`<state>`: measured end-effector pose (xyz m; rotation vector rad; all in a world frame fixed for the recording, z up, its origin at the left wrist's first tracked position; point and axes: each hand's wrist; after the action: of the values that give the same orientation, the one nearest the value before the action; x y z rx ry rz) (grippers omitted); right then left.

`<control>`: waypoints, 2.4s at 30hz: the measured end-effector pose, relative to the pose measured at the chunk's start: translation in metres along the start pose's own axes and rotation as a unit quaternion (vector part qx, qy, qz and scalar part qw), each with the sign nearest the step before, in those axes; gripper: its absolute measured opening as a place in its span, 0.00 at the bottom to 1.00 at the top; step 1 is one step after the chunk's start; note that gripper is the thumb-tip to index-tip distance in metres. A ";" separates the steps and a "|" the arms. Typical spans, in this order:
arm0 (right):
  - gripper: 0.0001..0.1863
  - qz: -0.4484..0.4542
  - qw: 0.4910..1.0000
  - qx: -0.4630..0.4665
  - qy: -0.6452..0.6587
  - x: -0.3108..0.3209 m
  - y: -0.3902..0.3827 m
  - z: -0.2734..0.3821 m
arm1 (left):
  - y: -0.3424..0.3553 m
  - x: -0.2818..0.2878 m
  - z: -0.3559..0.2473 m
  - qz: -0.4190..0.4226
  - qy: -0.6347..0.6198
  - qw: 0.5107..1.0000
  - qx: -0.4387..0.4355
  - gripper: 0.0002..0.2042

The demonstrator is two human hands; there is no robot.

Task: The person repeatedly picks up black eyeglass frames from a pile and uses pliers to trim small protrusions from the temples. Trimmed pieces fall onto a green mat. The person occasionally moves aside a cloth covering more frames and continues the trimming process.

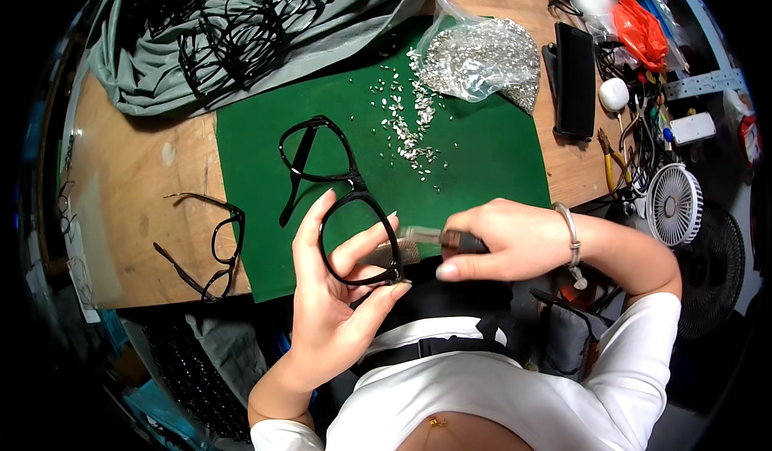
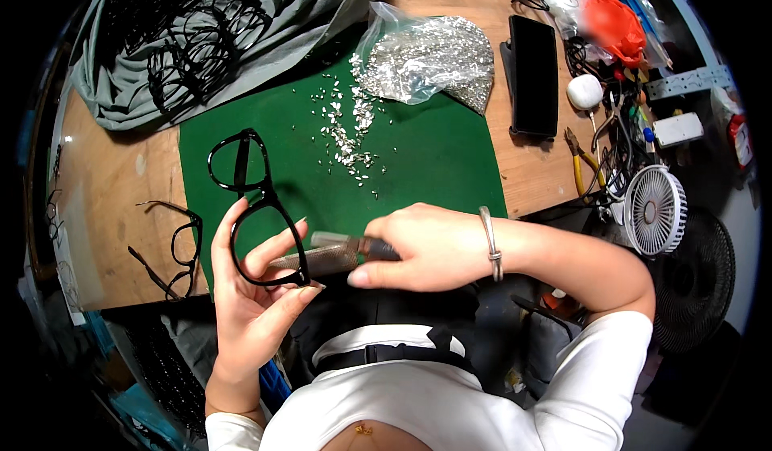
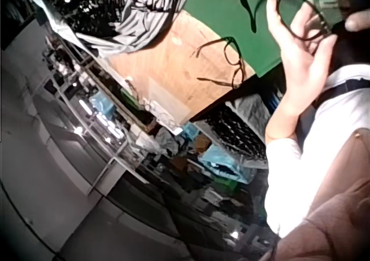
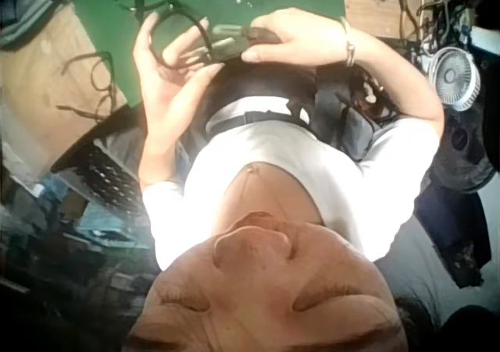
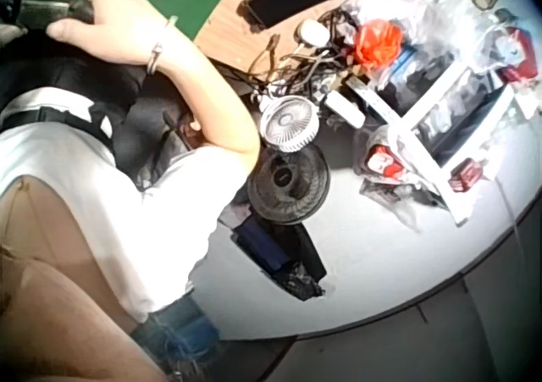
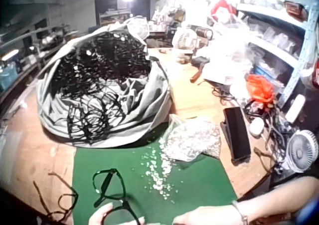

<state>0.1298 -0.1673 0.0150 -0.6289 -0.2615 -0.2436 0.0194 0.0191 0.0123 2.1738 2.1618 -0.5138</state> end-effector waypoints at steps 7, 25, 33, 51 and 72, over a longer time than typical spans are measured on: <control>0.09 -0.256 0.961 0.016 -0.099 -0.023 0.014 -0.044 | -0.017 0.009 0.036 0.036 -0.007 0.996 -0.076 0.41; 0.08 -0.268 0.962 0.026 0.036 -0.024 0.025 -0.002 | -0.027 -0.009 0.047 -0.028 -0.072 0.991 0.106 0.06; 0.08 -0.284 0.850 0.069 0.438 -0.071 0.040 0.005 | -0.022 -0.030 0.064 -0.116 0.033 0.988 -0.097 0.25; 0.10 -0.138 0.797 -0.012 0.588 -0.055 0.039 0.009 | -0.014 -0.010 0.036 -0.010 -0.085 0.996 0.031 0.25; 0.07 -0.403 0.903 -0.034 -0.149 0.001 0.037 -0.069 | -0.012 -0.006 0.071 -0.142 0.160 0.977 0.001 0.25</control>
<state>0.1535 -0.1801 -0.0586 -0.5983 -0.8127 -0.9620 -0.0068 -0.0043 -0.0509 2.0792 2.6605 -0.1794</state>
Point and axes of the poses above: each hand's wrist, its own y-axis towards the middle knuckle, its own x-axis out of the back of the hand, z = x × y, and after that the axes turned 3 degrees about -x, right-handed
